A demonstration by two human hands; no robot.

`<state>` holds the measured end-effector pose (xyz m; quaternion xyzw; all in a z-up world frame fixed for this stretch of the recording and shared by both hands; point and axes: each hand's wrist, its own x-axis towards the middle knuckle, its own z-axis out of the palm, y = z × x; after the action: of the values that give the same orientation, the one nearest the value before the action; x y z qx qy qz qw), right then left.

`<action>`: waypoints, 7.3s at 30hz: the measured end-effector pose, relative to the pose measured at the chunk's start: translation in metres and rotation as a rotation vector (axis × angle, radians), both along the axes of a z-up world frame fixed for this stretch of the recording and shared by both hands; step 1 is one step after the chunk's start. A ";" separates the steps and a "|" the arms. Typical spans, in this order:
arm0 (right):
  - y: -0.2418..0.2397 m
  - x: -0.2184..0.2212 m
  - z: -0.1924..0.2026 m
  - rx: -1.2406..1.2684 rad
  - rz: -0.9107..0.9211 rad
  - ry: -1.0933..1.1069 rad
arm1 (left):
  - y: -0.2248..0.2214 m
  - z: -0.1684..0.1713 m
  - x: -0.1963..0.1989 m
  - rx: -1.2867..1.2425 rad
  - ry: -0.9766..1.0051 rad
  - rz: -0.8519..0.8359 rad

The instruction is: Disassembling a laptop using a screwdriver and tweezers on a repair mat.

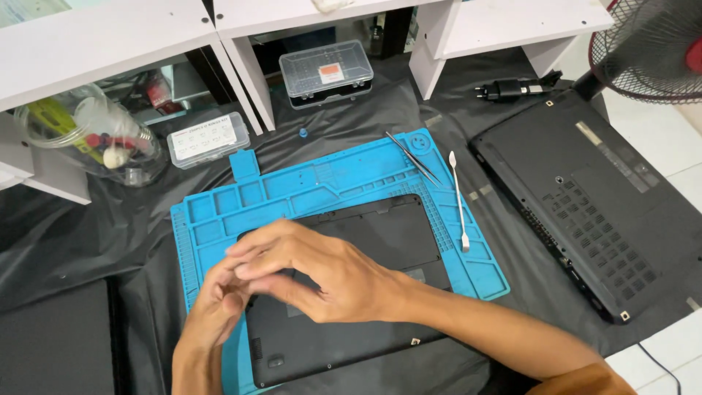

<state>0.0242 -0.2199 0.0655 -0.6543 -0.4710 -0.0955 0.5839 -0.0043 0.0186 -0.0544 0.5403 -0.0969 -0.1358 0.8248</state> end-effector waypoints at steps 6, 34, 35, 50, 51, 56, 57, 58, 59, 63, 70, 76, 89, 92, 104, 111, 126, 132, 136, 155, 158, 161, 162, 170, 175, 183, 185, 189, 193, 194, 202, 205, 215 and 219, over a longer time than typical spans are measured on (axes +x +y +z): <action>0.000 -0.001 -0.002 0.020 -0.013 0.012 | 0.001 -0.004 0.000 0.031 0.045 0.001; 0.002 -0.007 0.010 -0.007 0.130 0.147 | 0.007 -0.021 -0.001 0.086 0.097 0.014; 0.001 -0.009 0.005 -0.055 0.139 0.233 | 0.004 -0.014 0.000 0.117 0.111 0.033; -0.001 -0.008 0.009 -0.042 0.100 0.151 | 0.002 -0.013 0.005 -0.059 0.061 -0.056; -0.001 -0.008 0.014 -0.041 0.101 0.152 | -0.002 -0.004 0.006 -0.059 0.061 -0.055; -0.002 -0.013 -0.002 -0.225 0.045 0.103 | -0.017 0.030 0.008 0.220 0.054 -0.044; -0.001 -0.012 -0.001 -0.225 0.048 0.101 | -0.016 0.027 0.009 0.219 0.052 -0.041; 0.000 -0.011 0.000 -0.152 0.074 0.070 | -0.016 0.024 0.010 0.196 0.088 -0.069; 0.002 -0.011 0.001 -0.079 0.100 0.041 | -0.015 0.022 0.010 0.172 0.126 -0.097; 0.003 -0.016 0.002 -0.143 0.047 0.009 | -0.022 0.039 0.014 0.154 0.085 -0.114; 0.000 0.003 -0.001 -0.151 0.034 0.187 | -0.004 -0.011 0.021 0.283 0.005 -0.036; -0.053 0.069 0.030 -0.142 -0.121 0.289 | -0.048 0.041 0.057 0.532 -0.008 -0.024; -0.132 0.150 0.000 -0.001 -0.241 0.438 | -0.078 0.042 0.121 1.272 -0.608 0.366; -0.135 0.152 0.000 -0.049 -0.318 0.440 | -0.078 0.043 0.122 1.215 -0.566 0.356; -0.116 0.148 -0.005 -0.132 -0.367 0.461 | -0.074 0.022 0.133 1.250 -0.589 0.413; -0.108 0.143 -0.010 -0.137 -0.377 0.445 | -0.075 0.021 0.128 1.215 -0.606 0.444; -0.071 0.144 -0.056 0.057 -0.300 0.596 | -0.040 -0.009 0.142 0.073 -0.084 0.409; -0.074 0.143 -0.049 0.172 -0.275 0.565 | -0.044 -0.008 0.139 0.243 -0.165 0.368; -0.080 0.144 -0.044 0.172 -0.327 0.564 | -0.046 0.008 0.136 0.408 -0.168 0.316; -0.074 0.131 -0.030 0.247 -0.295 0.582 | -0.039 0.016 0.127 0.177 -0.085 0.146; -0.070 0.129 -0.029 0.244 -0.294 0.597 | -0.040 0.021 0.125 0.182 -0.093 0.143; -0.071 0.128 -0.030 0.227 -0.295 0.543 | -0.041 0.020 0.125 0.195 -0.100 0.135; -0.071 0.127 -0.028 0.226 -0.306 0.546 | -0.042 0.021 0.124 0.192 -0.097 0.125; -0.076 0.126 -0.020 0.232 -0.256 0.524 | -0.046 0.032 0.121 0.279 -0.099 0.138; -0.079 0.125 -0.018 0.237 -0.260 0.527 | -0.050 0.032 0.122 0.251 -0.092 0.114; -0.081 0.117 -0.006 0.178 -0.354 0.487 | -0.061 0.050 0.116 0.457 -0.230 0.197; -0.082 0.114 0.005 0.085 -0.355 0.458 | -0.061 0.056 0.115 0.559 -0.305 0.234; -0.087 0.111 0.015 -0.023 -0.249 0.410 | -0.061 0.064 0.112 0.577 -0.313 0.218; -0.093 0.110 0.008 0.001 -0.244 0.409 | -0.066 0.078 0.106 0.631 -0.322 0.192; -0.095 0.109 0.006 0.012 -0.239 0.405 | -0.068 0.083 0.105 0.648 -0.337 0.182; -0.079 0.093 0.028 -0.141 -0.199 0.311 | -0.063 0.089 0.102 0.866 -0.333 0.194; -0.075 0.090 0.020 -0.134 -0.163 0.286 | -0.065 0.085 0.101 1.018 -0.278 0.132; -0.067 0.095 -0.003 -0.141 -0.093 0.277 | -0.051 0.060 0.102 1.106 -0.401 0.092; -0.064 0.095 -0.005 -0.126 -0.192 0.199 | -0.033 0.071 0.104 1.095 -0.391 0.118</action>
<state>0.1194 -0.2840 0.0605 -0.7379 -0.3512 -0.0555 0.5736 0.1000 -0.0142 0.0166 0.9074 -0.1329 -0.0176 0.3982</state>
